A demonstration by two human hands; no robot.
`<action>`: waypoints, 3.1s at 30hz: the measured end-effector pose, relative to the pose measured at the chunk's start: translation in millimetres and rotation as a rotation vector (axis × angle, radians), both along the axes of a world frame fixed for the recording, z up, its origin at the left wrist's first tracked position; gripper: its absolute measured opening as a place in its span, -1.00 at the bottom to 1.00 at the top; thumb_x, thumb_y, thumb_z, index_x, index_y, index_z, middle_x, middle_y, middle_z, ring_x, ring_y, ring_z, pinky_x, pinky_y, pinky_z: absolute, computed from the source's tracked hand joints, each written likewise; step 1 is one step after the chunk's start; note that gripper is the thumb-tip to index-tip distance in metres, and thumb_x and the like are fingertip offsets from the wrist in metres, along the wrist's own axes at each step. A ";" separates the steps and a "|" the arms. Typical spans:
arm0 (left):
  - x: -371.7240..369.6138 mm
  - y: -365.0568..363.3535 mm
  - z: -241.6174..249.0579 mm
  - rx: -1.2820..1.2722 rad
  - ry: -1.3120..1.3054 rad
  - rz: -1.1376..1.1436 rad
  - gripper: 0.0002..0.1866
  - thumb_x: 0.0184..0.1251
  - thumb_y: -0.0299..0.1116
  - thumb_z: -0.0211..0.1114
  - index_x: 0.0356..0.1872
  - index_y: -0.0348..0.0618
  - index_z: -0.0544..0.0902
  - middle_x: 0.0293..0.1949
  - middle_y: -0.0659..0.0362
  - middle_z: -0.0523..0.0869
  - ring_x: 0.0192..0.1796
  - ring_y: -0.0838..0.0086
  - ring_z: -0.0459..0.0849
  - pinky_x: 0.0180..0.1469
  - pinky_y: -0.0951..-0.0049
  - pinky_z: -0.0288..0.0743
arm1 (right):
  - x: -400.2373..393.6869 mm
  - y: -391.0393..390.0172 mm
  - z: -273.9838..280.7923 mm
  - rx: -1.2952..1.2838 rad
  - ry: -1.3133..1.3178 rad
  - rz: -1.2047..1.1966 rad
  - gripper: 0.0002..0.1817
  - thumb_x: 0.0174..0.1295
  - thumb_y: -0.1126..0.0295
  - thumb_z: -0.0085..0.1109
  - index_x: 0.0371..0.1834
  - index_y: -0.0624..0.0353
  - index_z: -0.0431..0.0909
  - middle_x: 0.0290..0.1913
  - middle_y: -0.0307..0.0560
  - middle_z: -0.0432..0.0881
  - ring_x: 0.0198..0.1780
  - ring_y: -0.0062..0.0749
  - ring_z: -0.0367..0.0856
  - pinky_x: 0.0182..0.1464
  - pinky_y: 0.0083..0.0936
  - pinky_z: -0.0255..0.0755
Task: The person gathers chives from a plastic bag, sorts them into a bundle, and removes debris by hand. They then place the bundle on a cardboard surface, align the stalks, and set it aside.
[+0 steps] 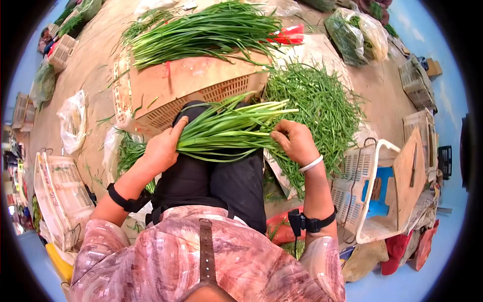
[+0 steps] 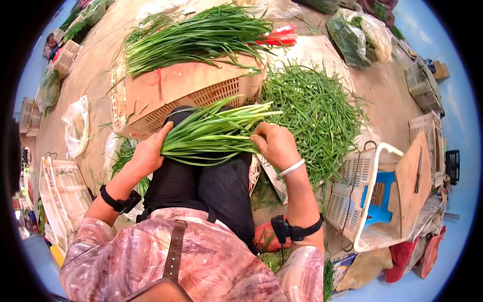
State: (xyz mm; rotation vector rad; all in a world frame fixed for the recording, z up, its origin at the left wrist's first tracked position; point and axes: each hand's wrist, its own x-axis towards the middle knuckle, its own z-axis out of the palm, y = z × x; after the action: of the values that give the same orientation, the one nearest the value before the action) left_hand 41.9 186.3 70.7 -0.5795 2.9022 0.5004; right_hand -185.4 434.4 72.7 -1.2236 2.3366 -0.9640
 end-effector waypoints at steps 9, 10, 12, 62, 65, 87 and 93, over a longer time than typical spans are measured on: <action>4.7 -1.6 -9.3 -0.061 0.042 -0.071 -0.26 -0.03 -0.62 0.07 0.31 -0.10 0.15 -0.28 -0.09 0.56 -0.30 -0.04 0.58 -0.27 0.09 0.47 | -53.3 35.4 -42.1 -0.551 -0.408 -0.713 -0.86 0.18 0.51 0.06 -0.50 0.24 0.56 -0.57 -0.19 0.57 -0.59 -0.58 0.48 -0.51 -0.63 0.40; 4.0 -1.6 -8.3 -0.059 0.041 -0.068 -0.26 -0.03 -0.62 0.07 0.31 -0.10 0.15 -0.28 -0.09 0.56 -0.30 -0.04 0.58 -0.27 0.09 0.47 | -70.6 51.6 -45.9 -0.631 -0.447 -0.821 -0.86 0.18 0.49 0.06 -0.50 0.24 0.56 -0.56 -0.20 0.58 -0.58 -0.58 0.51 -0.50 -0.65 0.41; 1.3 -0.5 -4.0 -0.046 0.008 -0.055 -0.25 -0.04 -0.61 0.09 0.31 -0.08 0.15 -0.27 -0.10 0.56 -0.28 -0.05 0.58 -0.26 0.08 0.46 | -110.5 95.1 -62.2 -0.041 0.052 -0.937 -0.85 0.13 0.46 0.14 -0.32 0.34 0.58 -0.45 -0.01 0.63 -0.49 -0.32 0.59 -0.38 -0.45 0.49; -15.3 -14.1 23.1 0.324 -0.094 -0.108 -0.26 -0.05 -0.65 0.15 0.29 -0.26 0.16 0.01 -0.22 0.53 0.08 -0.04 0.49 0.08 0.24 0.38 | -56.9 -18.9 4.9 -0.157 0.017 0.116 -0.83 -0.06 0.57 0.27 -0.34 0.24 0.62 -0.23 -0.05 0.66 -0.20 -0.31 0.63 -0.10 -0.48 0.48; -15.0 -12.0 25.5 0.368 -0.078 -0.116 -0.28 -0.01 -0.59 0.19 0.28 -0.29 0.17 -0.02 -0.22 0.55 0.06 -0.01 0.52 0.07 0.28 0.39 | -49.4 -14.0 4.0 -0.333 0.190 0.082 -0.85 -0.12 0.51 0.30 -0.43 0.17 0.58 -0.32 -0.13 0.64 -0.24 -0.25 0.60 -0.17 -0.40 0.44; 20.4 3.8 20.6 1.901 -0.224 0.416 -0.58 0.06 -0.45 0.26 -0.04 -0.40 0.42 -0.62 0.13 0.45 -0.76 0.67 0.24 -0.71 0.66 0.09 | -56.8 60.4 -50.0 -0.424 -0.787 -0.512 -0.50 0.30 0.36 0.02 0.24 0.39 0.21 -0.01 0.13 0.50 -0.17 -0.24 0.66 -0.37 -0.65 0.53; 45.1 6.6 8.1 2.010 -0.206 0.519 -0.56 0.03 -0.46 0.29 -0.03 -0.38 0.42 -0.61 0.11 0.44 -0.74 0.67 0.24 -0.70 0.67 0.07 | -25.0 -7.0 -44.2 -0.460 -0.855 -0.342 -0.40 0.27 0.35 0.07 0.29 0.39 0.09 -0.07 0.16 0.56 -0.22 -0.31 0.66 -0.39 -0.64 0.51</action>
State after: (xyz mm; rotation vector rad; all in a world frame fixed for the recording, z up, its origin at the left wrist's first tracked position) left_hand 87.0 192.9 78.9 -0.7112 0.8206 2.4197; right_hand -210.4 427.3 28.4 -0.3614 1.6800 -1.7726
